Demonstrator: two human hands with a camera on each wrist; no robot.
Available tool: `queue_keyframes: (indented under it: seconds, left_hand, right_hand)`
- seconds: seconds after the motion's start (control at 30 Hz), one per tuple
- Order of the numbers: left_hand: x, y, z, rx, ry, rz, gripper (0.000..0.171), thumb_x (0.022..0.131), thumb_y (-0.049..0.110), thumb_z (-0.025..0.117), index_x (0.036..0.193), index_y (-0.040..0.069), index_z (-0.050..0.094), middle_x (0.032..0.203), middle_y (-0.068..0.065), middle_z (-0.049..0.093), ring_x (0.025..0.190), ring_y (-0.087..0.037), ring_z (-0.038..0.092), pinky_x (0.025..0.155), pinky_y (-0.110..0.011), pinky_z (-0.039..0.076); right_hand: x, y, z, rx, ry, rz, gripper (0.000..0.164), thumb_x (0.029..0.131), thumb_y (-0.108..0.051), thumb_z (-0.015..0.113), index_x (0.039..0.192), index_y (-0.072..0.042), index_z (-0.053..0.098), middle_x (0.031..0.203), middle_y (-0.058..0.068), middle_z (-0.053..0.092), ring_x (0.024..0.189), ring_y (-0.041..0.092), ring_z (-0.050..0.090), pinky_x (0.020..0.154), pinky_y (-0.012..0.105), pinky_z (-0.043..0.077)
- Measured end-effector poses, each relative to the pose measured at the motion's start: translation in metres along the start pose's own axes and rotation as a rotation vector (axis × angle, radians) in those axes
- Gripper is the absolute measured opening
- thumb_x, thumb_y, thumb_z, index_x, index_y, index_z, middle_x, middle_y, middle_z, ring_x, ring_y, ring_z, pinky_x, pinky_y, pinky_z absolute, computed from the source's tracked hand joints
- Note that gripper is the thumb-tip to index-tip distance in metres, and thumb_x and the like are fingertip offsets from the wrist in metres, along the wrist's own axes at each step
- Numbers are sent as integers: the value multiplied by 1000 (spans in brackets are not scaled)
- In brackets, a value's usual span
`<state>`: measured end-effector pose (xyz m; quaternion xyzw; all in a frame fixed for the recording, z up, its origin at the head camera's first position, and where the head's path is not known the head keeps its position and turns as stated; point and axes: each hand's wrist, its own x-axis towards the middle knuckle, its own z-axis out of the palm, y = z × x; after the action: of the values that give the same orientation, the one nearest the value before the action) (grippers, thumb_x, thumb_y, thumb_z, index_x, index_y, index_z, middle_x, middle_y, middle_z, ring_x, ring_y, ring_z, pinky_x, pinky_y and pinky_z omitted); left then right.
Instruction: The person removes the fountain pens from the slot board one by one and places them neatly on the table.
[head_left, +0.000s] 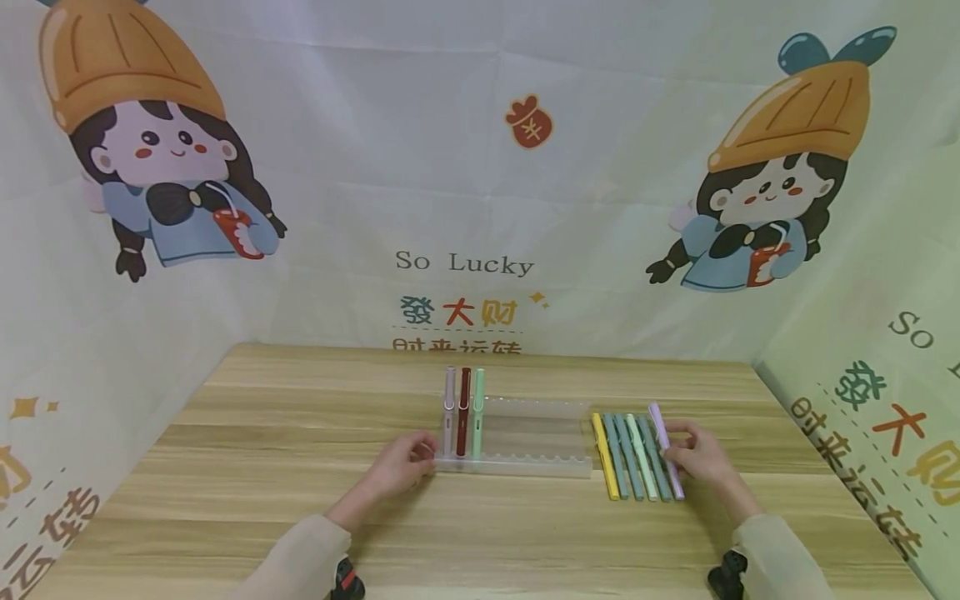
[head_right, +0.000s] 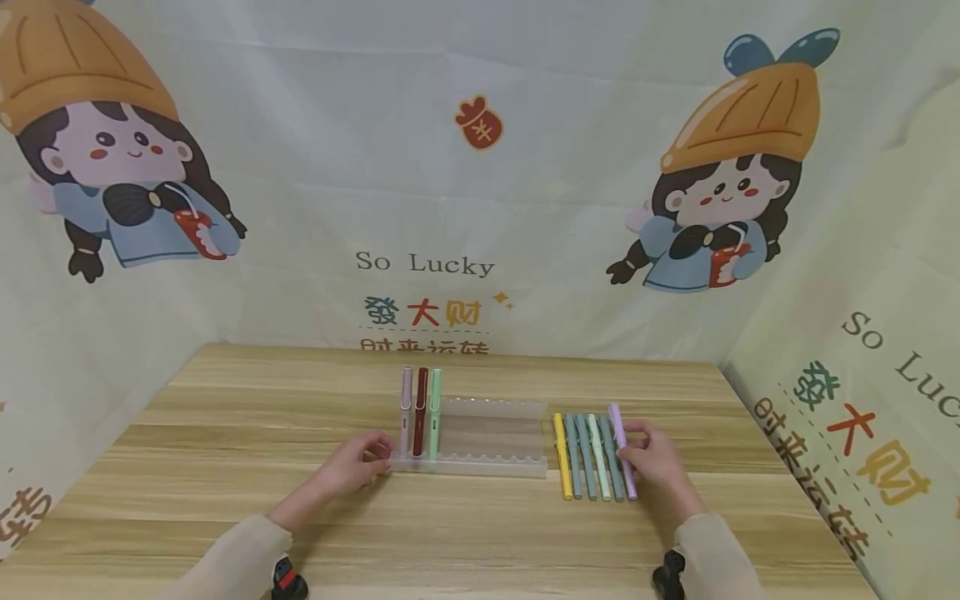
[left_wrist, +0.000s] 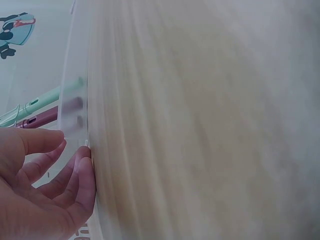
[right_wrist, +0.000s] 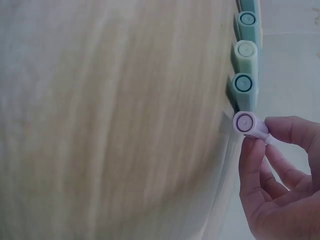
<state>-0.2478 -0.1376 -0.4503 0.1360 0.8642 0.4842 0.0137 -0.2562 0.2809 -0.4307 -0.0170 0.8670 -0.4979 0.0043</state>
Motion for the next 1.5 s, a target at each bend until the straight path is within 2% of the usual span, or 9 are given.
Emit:
queue_keyframes:
  seconds: [0.3, 0.63, 1.0, 1.23, 1.4, 1.5]
  left_hand:
    - [0, 0, 0, 5, 0, 7, 13, 79, -6, 57, 91, -3, 54, 80, -11, 56, 65, -19, 53, 49, -27, 46]
    - [1, -2, 0, 0, 0, 4, 14, 79, -7, 56, 91, -2, 55, 81, -10, 56, 66, -19, 54, 49, -28, 46]
    - [1, -3, 0, -8, -9, 20, 13, 79, -7, 56, 91, -3, 54, 80, -12, 55, 65, -20, 53, 47, -27, 45]
    - [1, -2, 1, -2, -7, 4, 13, 79, -7, 56, 90, -2, 54, 80, -11, 55, 63, -18, 52, 46, -26, 44]
    - [1, -2, 1, -7, -6, -14, 13, 79, -7, 56, 91, -2, 54, 80, -11, 55, 60, -17, 51, 44, -24, 42]
    - [1, -3, 1, -5, -9, -11, 13, 79, -7, 56, 91, -2, 54, 81, -11, 55, 60, -18, 51, 44, -23, 42]
  right_hand:
    - [3, 6, 1, -83, 2, 52, 43, 73, 3, 55, 112, 16, 42, 69, 10, 49, 55, 15, 50, 47, 23, 44]
    - [7, 7, 0, -132, -25, 45, 40, 73, 1, 54, 107, 18, 42, 71, 11, 49, 55, 14, 50, 48, 26, 46]
    - [8, 8, 0, -118, -45, 61, 38, 76, 0, 52, 109, 17, 42, 77, 14, 54, 60, 16, 53, 51, 28, 47]
    - [4, 2, 0, -134, 7, 61, 34, 82, -3, 51, 109, 16, 43, 84, 21, 54, 64, 20, 56, 53, 29, 49]
    - [1, -7, 6, -239, 87, -9, 35, 84, -9, 54, 111, 12, 48, 91, 23, 55, 69, 23, 56, 54, 28, 49]
    - [0, -14, 14, -246, 110, -64, 33, 84, -11, 55, 110, 9, 51, 91, 20, 56, 73, 26, 56, 54, 28, 47]
